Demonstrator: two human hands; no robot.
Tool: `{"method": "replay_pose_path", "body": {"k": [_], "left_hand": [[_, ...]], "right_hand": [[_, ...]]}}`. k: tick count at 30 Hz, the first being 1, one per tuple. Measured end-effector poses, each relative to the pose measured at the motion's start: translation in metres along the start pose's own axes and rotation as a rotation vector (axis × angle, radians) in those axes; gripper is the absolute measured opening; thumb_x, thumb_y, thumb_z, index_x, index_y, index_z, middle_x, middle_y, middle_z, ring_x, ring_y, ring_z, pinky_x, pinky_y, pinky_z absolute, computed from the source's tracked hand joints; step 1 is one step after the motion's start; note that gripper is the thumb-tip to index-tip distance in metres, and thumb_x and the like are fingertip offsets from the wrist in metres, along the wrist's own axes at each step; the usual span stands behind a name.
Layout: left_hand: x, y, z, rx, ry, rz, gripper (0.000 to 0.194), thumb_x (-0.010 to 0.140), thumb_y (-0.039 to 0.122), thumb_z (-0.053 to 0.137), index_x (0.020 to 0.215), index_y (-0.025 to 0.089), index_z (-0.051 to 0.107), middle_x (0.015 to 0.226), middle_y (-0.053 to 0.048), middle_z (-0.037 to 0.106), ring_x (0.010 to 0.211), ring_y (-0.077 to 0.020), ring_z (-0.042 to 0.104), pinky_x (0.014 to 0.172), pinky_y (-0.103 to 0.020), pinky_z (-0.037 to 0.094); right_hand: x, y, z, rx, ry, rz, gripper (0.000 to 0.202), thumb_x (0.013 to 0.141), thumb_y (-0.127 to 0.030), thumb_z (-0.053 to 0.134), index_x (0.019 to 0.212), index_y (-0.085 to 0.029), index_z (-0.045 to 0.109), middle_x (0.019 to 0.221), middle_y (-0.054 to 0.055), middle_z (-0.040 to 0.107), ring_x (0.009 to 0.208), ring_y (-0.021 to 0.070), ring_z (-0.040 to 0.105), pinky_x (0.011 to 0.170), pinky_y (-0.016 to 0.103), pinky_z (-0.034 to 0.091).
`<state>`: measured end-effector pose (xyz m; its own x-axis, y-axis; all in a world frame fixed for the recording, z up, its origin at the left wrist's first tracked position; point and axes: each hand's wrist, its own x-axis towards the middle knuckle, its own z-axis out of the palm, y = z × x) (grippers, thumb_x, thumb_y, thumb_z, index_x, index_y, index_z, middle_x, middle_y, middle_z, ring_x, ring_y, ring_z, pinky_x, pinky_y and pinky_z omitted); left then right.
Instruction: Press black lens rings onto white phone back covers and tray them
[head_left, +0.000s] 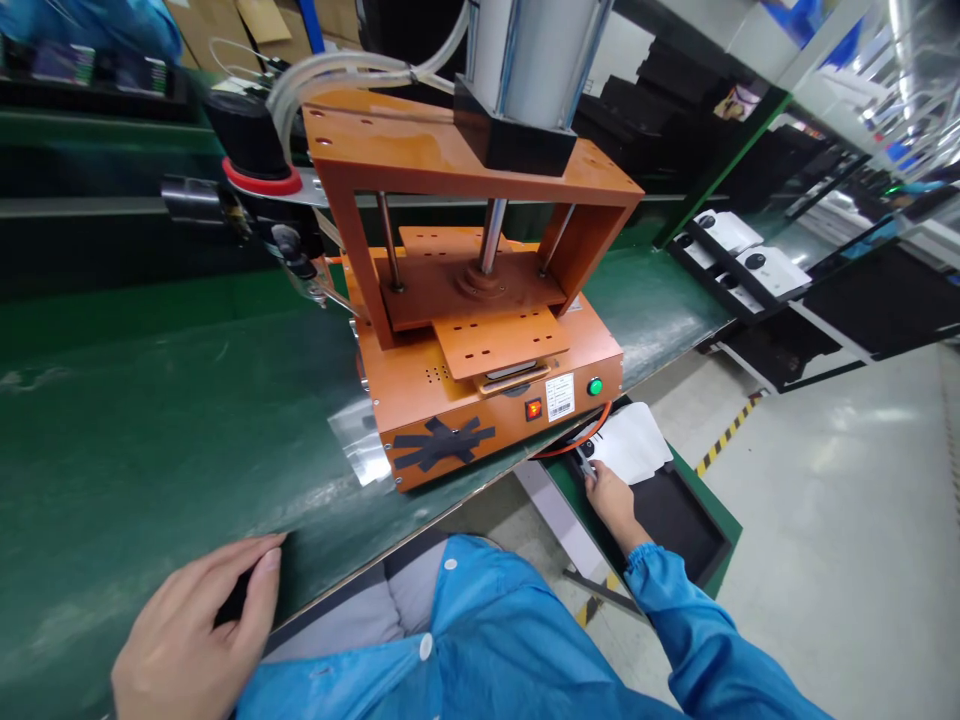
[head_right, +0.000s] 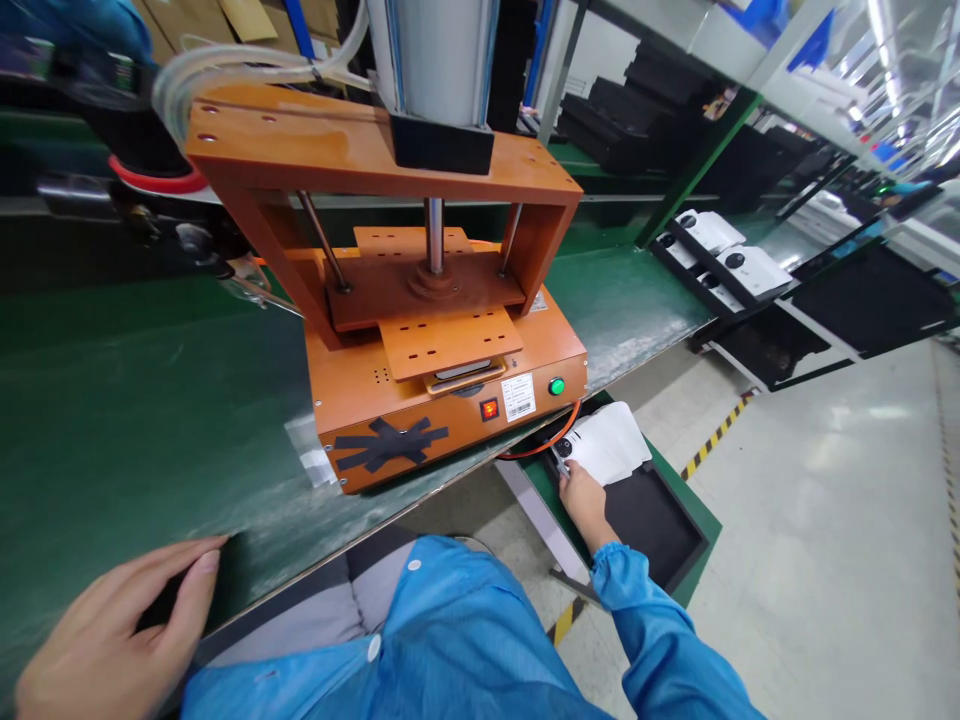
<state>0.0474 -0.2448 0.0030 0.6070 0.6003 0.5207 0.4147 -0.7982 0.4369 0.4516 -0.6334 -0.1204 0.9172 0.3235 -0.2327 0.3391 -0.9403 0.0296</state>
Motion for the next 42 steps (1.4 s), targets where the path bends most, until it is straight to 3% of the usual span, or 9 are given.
{"method": "replay_pose_path", "body": {"k": [14,21,30,36,42], "left_hand": [[0.000,0.002,0.001,-0.010,-0.009,-0.006,0.024,0.100,0.039,0.057,0.102,0.020,0.071,0.100,-0.007,0.075,0.090,-0.0232,0.070,0.091,-0.037,0.052],[-0.001,-0.001,0.002,-0.015,-0.015,-0.020,0.022,0.100,0.039,0.058,0.103,0.021,0.071,0.102,-0.007,0.075,0.091,-0.0238,0.070,0.093,-0.038,0.051],[0.001,0.001,0.001,-0.015,-0.007,-0.012,0.022,0.100,0.040,0.057,0.102,0.022,0.070,0.100,-0.007,0.075,0.089,-0.0232,0.070,0.092,-0.037,0.051],[0.000,-0.001,0.001,-0.006,-0.017,-0.029,0.023,0.099,0.041,0.058,0.101,0.022,0.071,0.100,-0.006,0.076,0.089,-0.0226,0.071,0.092,-0.036,0.052],[0.002,0.002,0.000,-0.003,-0.026,-0.028,0.026,0.100,0.043,0.055,0.102,0.022,0.071,0.100,-0.007,0.075,0.090,-0.0236,0.071,0.093,-0.038,0.052]], "right_hand": [[-0.008,-0.007,-0.006,0.018,0.000,-0.053,0.036,0.101,-0.040,0.054,0.133,-0.022,0.056,0.125,0.011,0.071,0.103,0.0275,0.072,0.077,0.033,0.049],[-0.006,-0.005,-0.020,0.107,-0.012,-0.033,0.054,0.105,-0.066,0.034,0.125,-0.025,0.063,0.122,0.008,0.072,0.108,0.0253,0.071,0.081,0.032,0.051],[-0.001,-0.003,-0.018,0.110,-0.026,-0.035,0.054,0.099,-0.067,0.048,0.128,-0.024,0.062,0.124,0.009,0.072,0.108,0.0272,0.071,0.083,0.034,0.052],[-0.004,-0.002,-0.010,0.094,0.010,-0.049,0.054,0.099,-0.069,0.047,0.125,-0.025,0.064,0.125,0.010,0.072,0.105,0.0290,0.071,0.083,0.035,0.051],[0.007,0.013,-0.016,0.110,0.071,-0.017,0.056,0.102,-0.070,0.038,0.122,-0.025,0.065,0.119,0.007,0.072,0.101,0.0243,0.071,0.080,0.033,0.052]]}}
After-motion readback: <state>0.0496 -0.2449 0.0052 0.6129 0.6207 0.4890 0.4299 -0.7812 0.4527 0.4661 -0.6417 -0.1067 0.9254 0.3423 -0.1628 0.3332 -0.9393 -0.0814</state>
